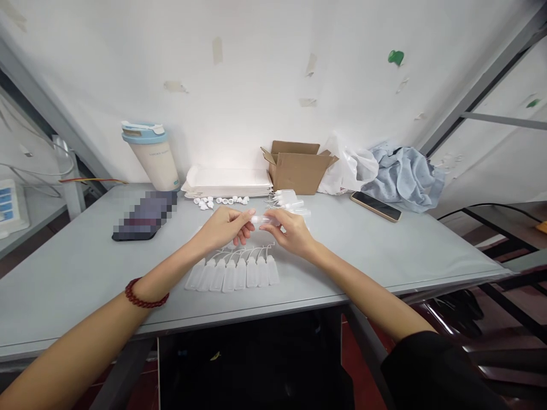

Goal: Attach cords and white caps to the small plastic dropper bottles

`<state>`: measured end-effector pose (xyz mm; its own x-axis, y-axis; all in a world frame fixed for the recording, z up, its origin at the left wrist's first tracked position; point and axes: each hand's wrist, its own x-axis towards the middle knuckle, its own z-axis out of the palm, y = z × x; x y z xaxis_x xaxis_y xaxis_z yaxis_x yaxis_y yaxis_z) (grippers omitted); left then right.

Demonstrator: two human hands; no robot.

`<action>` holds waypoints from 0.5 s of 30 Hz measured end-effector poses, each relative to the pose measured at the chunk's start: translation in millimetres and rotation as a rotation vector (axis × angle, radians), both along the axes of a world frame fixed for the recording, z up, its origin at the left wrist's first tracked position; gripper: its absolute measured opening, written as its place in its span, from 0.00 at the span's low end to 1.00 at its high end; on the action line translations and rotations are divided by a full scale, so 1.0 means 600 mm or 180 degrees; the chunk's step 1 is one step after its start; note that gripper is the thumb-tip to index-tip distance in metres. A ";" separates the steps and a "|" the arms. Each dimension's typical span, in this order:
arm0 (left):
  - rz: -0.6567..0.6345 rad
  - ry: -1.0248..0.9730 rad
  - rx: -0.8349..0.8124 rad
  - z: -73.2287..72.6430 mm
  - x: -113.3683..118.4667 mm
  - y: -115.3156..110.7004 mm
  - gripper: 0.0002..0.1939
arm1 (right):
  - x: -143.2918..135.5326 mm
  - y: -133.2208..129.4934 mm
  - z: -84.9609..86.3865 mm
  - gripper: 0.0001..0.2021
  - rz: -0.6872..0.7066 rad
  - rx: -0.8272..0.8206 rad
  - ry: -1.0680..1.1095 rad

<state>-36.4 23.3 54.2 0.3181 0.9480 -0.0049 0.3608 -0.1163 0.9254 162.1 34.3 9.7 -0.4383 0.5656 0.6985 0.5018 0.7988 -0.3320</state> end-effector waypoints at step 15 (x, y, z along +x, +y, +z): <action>-0.0126 0.0030 0.1191 -0.001 0.005 -0.013 0.11 | 0.004 0.007 -0.001 0.09 -0.0028 0.0058 -0.0011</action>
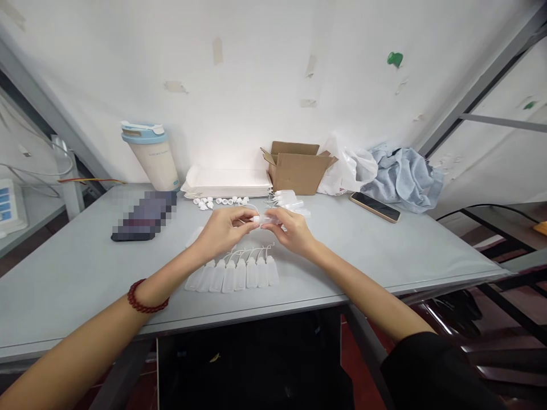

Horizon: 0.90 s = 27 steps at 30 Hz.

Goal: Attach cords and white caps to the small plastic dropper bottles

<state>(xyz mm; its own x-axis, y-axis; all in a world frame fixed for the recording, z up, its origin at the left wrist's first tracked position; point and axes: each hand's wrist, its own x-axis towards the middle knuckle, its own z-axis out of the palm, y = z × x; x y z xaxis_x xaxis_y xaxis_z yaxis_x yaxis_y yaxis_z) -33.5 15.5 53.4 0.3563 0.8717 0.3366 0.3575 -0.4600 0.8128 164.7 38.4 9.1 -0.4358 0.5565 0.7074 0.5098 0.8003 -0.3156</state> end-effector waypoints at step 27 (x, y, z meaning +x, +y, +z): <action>-0.0295 -0.0289 -0.1154 0.011 -0.001 0.002 0.16 | -0.002 -0.003 0.007 0.08 0.0108 0.0321 0.0183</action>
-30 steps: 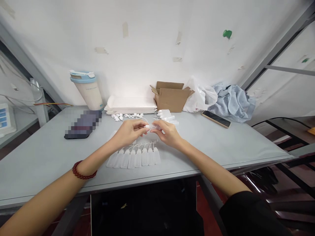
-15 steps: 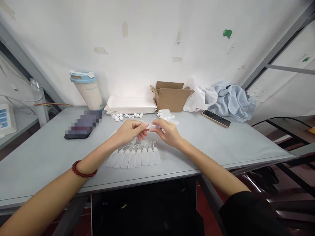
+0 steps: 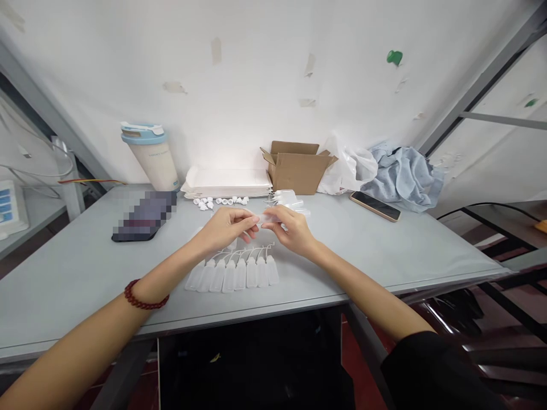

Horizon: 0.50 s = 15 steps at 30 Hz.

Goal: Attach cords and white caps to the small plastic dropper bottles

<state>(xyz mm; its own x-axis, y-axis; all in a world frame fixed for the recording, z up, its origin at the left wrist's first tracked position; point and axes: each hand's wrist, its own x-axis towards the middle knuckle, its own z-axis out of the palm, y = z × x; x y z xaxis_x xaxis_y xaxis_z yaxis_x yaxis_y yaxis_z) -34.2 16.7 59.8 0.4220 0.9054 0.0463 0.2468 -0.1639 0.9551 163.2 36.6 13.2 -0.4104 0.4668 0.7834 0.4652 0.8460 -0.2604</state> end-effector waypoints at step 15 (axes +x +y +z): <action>-0.0266 0.0115 0.0380 -0.003 -0.002 0.000 0.20 | 0.004 -0.003 0.011 0.10 0.0301 -0.0216 0.0018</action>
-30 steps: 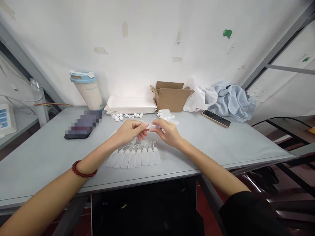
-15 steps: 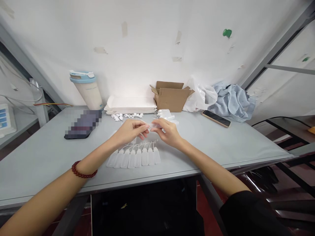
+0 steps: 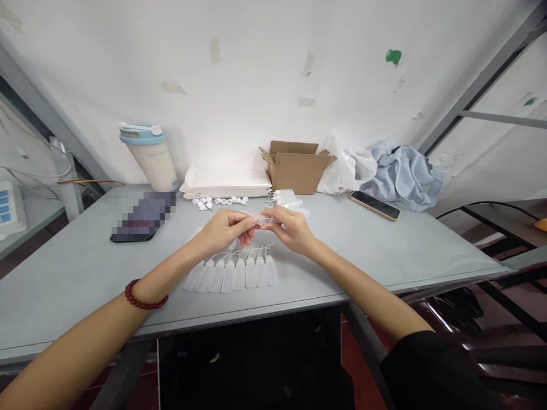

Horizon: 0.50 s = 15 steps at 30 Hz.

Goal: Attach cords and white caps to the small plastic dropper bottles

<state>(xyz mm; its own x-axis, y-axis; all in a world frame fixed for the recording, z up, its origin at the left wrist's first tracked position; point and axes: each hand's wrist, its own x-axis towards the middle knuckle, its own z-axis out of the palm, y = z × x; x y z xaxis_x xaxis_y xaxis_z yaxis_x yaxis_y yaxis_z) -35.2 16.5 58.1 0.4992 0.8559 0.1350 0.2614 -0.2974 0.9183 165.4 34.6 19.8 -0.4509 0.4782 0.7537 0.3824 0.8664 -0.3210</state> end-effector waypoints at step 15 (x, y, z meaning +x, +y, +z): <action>0.0216 0.0646 0.1573 -0.007 -0.002 0.000 0.15 | -0.002 -0.011 0.020 0.16 0.0053 -0.1462 0.0155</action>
<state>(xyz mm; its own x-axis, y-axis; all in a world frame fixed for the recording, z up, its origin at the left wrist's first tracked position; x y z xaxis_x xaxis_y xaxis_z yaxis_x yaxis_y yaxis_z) -36.5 16.3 54.0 0.5030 0.7459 0.4366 0.4528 -0.6577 0.6021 164.0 27.9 32.1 -0.4306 0.7606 0.4859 0.3447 0.6361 -0.6903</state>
